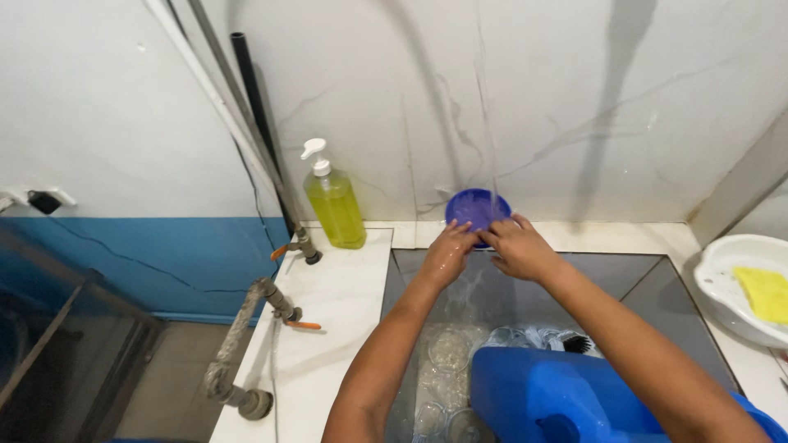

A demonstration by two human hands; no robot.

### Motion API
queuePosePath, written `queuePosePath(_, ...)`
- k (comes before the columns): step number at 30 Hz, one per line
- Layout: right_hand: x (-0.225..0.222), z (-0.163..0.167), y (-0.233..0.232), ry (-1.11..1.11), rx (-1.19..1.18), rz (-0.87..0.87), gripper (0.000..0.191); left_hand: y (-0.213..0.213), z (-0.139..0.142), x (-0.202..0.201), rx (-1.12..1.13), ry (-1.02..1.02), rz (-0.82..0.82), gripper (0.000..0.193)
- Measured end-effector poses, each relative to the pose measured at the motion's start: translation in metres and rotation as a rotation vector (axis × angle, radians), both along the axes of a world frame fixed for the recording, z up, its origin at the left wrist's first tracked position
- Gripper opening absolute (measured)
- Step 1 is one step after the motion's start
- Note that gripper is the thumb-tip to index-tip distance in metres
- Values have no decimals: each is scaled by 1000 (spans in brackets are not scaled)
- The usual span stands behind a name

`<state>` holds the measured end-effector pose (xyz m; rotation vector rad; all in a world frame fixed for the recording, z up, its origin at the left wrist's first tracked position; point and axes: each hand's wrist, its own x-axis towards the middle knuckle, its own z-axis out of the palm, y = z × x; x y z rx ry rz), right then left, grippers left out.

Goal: The person washes large blue plastic water jugs at a stainless steel sink. They rinse a jug lid under running water, scrub the jug exterior and cap with a yellow sponge and soapy water, rinse off the soap, scrub the lid and cap, and carry cleaned jugs to a stack of other colorful jugs on the floor.

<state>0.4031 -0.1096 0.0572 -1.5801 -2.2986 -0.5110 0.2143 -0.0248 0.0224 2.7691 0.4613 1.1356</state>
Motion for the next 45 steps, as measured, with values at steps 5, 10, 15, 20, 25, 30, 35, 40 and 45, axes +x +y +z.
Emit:
queuePosePath(5,-19,-28,-25,76,-25,-75,46,12,1,-45,15,-9,172,37)
queuePosePath(10,-17,-47,-28,161,-45,-213,43,74,-1,-165,113,489,1126,46)
queuePosePath(15,3,-80,-22,480,-92,-338,40,98,-6,-244,4,817,1382,56)
queuePosePath(20,57,-109,-50,966,-235,-585,50,91,-20,-252,-240,602,1320,73)
queuePosePath(25,122,-94,-161,1347,-118,-785,40,84,-24,-247,-491,598,1196,92)
queuePosePath(30,170,-66,-323,1735,-24,-763,38,22,-22,-157,-313,666,750,51)
queuePosePath(35,167,-96,-410,1587,-92,-855,34,-147,5,6,-464,425,33,51)
queuePosePath(40,124,-125,-402,802,132,-829,37,-309,26,98,-395,894,-204,59)
queuePosePath(45,86,-105,-378,344,143,-890,63,-328,14,125,-535,1273,-89,38)
